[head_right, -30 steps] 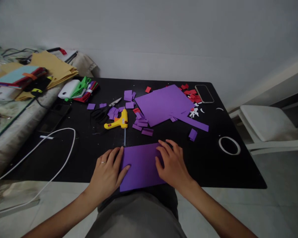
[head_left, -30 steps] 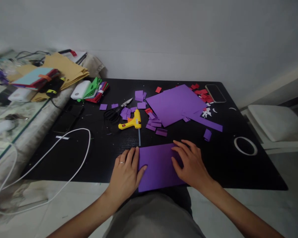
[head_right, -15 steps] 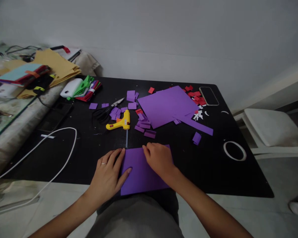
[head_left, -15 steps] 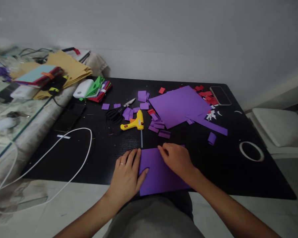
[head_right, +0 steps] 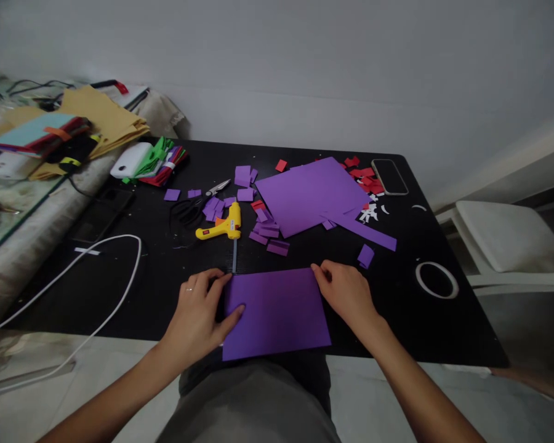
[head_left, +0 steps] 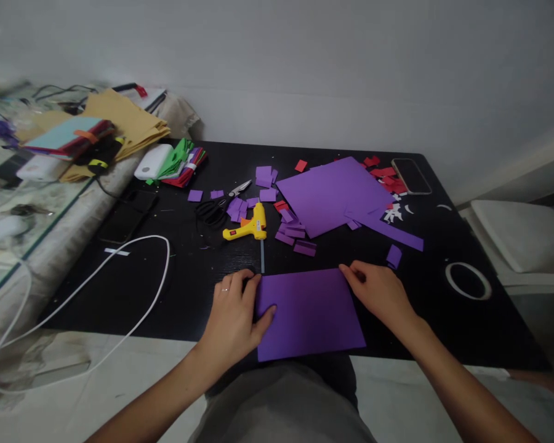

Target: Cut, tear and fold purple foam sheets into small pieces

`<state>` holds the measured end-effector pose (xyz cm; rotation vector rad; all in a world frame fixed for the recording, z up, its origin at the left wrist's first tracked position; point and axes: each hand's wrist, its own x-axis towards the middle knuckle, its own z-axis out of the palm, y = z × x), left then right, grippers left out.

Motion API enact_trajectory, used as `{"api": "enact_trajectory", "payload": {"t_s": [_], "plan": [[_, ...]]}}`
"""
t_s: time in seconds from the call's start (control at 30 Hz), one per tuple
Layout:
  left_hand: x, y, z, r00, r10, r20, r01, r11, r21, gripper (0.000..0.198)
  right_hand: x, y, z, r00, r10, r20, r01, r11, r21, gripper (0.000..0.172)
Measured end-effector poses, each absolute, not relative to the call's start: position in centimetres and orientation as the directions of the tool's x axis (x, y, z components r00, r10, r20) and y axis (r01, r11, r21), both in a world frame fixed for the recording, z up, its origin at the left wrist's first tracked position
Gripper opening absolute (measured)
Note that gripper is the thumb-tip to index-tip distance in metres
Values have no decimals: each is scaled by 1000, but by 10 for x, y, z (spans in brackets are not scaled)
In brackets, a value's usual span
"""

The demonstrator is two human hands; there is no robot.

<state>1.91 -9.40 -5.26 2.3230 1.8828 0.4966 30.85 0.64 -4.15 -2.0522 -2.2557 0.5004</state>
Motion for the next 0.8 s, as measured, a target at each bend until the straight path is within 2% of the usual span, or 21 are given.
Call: {"api": "enact_trajectory", "payload": {"t_s": [0.1, 0.17, 0.2, 0.33, 0.53, 0.8], "plan": [[35, -79, -45, 222, 971, 94, 887, -241, 394, 32, 307, 8, -41, -103, 974, -200, 957, 43, -287, 46], [51, -66, -40, 317, 947, -55, 874, -269, 403, 18, 306, 9, -41, -100, 975, -196, 951, 36, -306, 43], [60, -59, -37, 354, 929, -109, 873, -286, 395, 17, 305, 8, -42, -105, 980, -171, 942, 43, -332, 41], [91, -35, -30, 378, 910, -168, 893, -311, 325, 19, 293, 4, -49, -171, 985, -9, 876, 148, -459, 31], [114, -19, -34, 230, 946, -229, 944, -160, 289, 29, 280, -4, -60, -270, 961, 67, 891, 275, -360, 36], [99, -17, -34, 110, 954, -278, 965, -35, 261, 43, 280, -6, -57, -262, 963, 58, 891, 264, -369, 38]]}}
